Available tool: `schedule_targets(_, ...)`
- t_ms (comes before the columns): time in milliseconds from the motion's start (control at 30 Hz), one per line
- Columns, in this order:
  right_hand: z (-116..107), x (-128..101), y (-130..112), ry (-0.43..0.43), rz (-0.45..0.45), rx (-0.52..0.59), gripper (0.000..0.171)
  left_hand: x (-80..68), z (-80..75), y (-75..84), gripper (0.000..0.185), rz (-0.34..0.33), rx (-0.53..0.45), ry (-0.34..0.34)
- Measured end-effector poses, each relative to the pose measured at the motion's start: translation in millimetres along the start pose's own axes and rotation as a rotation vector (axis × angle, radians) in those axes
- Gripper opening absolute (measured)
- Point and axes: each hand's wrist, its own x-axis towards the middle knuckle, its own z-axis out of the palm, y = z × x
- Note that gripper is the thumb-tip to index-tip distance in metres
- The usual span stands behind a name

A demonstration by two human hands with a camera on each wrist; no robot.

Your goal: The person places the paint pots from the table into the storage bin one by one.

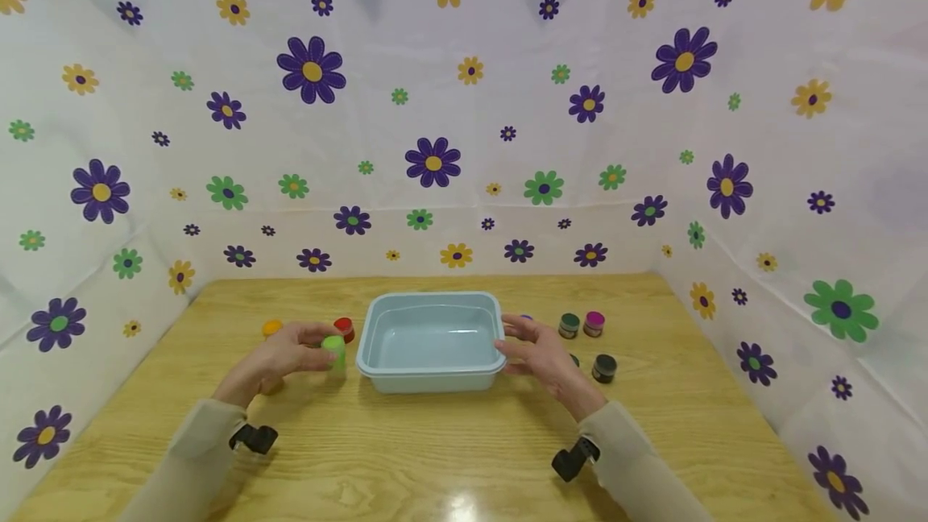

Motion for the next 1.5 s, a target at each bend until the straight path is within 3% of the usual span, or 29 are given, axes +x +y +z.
schedule_targets(167, 1, -1, 0, -0.004, -0.015, -0.001, 0.059, 1.9, 0.6, 4.7, 0.055, 0.038, -0.082, 0.054)
schedule_targets(400, 2, 1, 2, -0.009, -0.027, 0.002, 0.06, 6.5, 7.1, 16.3, 0.061, 0.014, -0.169, 0.095)
schedule_targets(600, 0, 0, 4, 0.006, -0.024, -0.007, 0.059, 17.7, 18.7, 27.1, 0.059, 0.042, -0.238, 0.115)
schedule_targets(700, -1, -1, 5, 0.011, -0.028, -0.006, 0.059, 23.6, 24.6, 31.9, 0.058, 0.05, -0.221, 0.123)
schedule_targets(867, 1, -2, 1, -0.01, -0.032, -0.006, 0.061, 29.8, 32.4, 38.9, 0.058, 0.006, -0.166, 0.177)
schedule_targets(1100, 2, -1, -2, -0.007, -0.026, -0.006, 0.062, 42.3, 48.9, 52.5, 0.05, 0.075, -0.218, 0.093)
schedule_targets(1200, 2, -1, -1, -0.01, -0.03, -0.003, 0.061, 47.7, 58.6, 55.6, 0.048, 0.088, -0.197, 0.078)
schedule_targets(1500, 2, -1, 3, -0.011, -0.014, 0.013, 0.059, 56.0, 82.8, 64.7, 0.041, 0.101, -0.176, 0.13)
